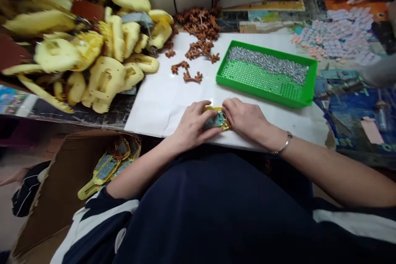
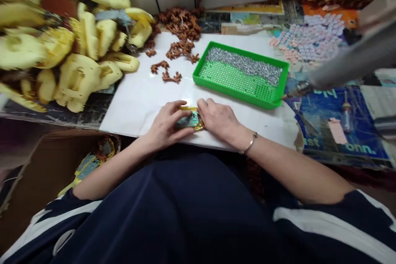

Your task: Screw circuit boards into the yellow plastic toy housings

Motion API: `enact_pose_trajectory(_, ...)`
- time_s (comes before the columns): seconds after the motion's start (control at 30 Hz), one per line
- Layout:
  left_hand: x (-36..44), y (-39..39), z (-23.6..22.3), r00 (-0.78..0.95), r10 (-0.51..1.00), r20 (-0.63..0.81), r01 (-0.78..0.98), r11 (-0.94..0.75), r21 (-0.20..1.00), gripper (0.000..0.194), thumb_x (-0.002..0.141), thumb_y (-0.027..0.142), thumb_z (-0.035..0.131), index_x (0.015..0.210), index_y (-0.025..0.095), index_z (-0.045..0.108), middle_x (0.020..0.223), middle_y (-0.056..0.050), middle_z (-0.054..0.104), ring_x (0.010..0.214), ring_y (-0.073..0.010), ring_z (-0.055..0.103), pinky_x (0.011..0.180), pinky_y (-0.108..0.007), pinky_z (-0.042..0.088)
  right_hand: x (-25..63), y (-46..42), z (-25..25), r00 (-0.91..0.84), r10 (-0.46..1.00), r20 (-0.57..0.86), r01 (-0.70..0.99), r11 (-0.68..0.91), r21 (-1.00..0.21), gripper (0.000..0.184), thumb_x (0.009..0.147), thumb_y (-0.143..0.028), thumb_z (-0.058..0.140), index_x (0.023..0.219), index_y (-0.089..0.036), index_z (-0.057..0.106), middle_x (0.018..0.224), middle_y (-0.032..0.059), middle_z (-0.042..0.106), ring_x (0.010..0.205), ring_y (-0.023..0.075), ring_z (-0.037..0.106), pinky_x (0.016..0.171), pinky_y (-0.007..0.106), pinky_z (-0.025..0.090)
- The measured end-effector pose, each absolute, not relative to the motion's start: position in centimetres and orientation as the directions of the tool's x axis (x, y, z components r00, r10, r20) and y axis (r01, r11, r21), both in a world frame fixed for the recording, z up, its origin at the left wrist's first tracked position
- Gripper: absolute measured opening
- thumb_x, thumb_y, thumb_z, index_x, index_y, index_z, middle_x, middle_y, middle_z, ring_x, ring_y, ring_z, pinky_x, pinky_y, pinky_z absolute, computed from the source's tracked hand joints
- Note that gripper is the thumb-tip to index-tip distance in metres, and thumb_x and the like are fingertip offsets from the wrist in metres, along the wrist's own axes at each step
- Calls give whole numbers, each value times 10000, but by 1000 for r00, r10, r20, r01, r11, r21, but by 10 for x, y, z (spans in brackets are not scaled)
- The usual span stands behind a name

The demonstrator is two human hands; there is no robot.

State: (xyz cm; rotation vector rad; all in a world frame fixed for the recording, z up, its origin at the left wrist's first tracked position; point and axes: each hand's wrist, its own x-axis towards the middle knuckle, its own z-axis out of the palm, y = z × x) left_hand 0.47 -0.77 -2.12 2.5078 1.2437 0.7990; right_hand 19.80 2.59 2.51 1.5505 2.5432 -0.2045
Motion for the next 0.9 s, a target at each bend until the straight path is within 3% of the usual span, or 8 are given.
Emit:
enact_pose_trajectory(0.07,10,-9,-17,524,798,299,678,-603,421,628,847,641,703,1250,167,616,1398,-217,568,1195,-336,584,997,-510,509,199,24,25,-474,859,-192,872,488,30,367,1027,-255,324,1154,-130,645,1020,166,708,704,229,643,501,296,203)
enact_pose_trajectory(0.13,11,-9,-14,546,800,249,687,-597,414,649,826,630,732,1255,158,610,1330,-209,615,1165,-329,600,992,-510,522,204,26,21,-518,846,-123,850,525,33,387,1018,-258,323,1151,-131,663,957,167,720,650,234,644,476,299,221)
enact_pose_trajectory(0.27,-24,-20,-3,439,840,319,720,-541,435,563,873,566,691,1255,162,606,1245,-183,665,1113,-295,643,968,-466,549,219,37,9,-567,771,290,761,625,-173,424,1002,-397,412,1251,-136,634,1005,155,740,758,248,697,545,311,425)
enact_pose_trajectory(0.33,-64,-39,6,371,857,357,726,-508,463,568,890,545,671,1310,176,570,1262,-178,660,1155,-286,644,1000,-458,544,226,41,3,-579,724,375,703,676,-219,403,1010,-413,396,1159,-161,672,982,138,743,734,230,693,583,323,468)
enact_pose_trajectory(0.47,-163,-102,18,63,956,287,846,-204,493,573,865,527,687,1329,221,548,1294,-148,650,1190,-298,645,1046,-472,534,229,42,-2,-665,627,406,601,772,-207,399,1017,-375,377,910,-194,716,908,110,745,722,214,702,581,319,486)
enact_pose_trajectory(0.63,-247,-197,-17,-392,899,197,871,293,395,572,827,636,604,1227,228,576,1211,-134,687,1143,-344,672,1029,-513,552,223,44,-5,-672,594,441,547,800,-245,355,1003,-325,420,890,-181,724,862,90,739,663,196,693,544,313,496)
enact_pose_trajectory(0.8,-273,-259,-75,-459,888,14,857,439,270,534,779,657,556,1105,240,631,1111,-131,737,1053,-374,708,938,-510,594,225,45,-9,-653,639,407,560,769,-309,335,988,-336,436,876,-201,722,867,79,735,688,199,699,580,318,530)
enact_pose_trajectory(0.9,-273,-245,-72,-406,912,57,890,380,252,502,767,640,554,1087,265,649,1123,-128,730,1093,-386,689,951,-530,585,227,46,-9,-661,651,374,559,759,-332,309,971,-330,455,886,-210,727,891,83,736,709,205,704,595,321,543)
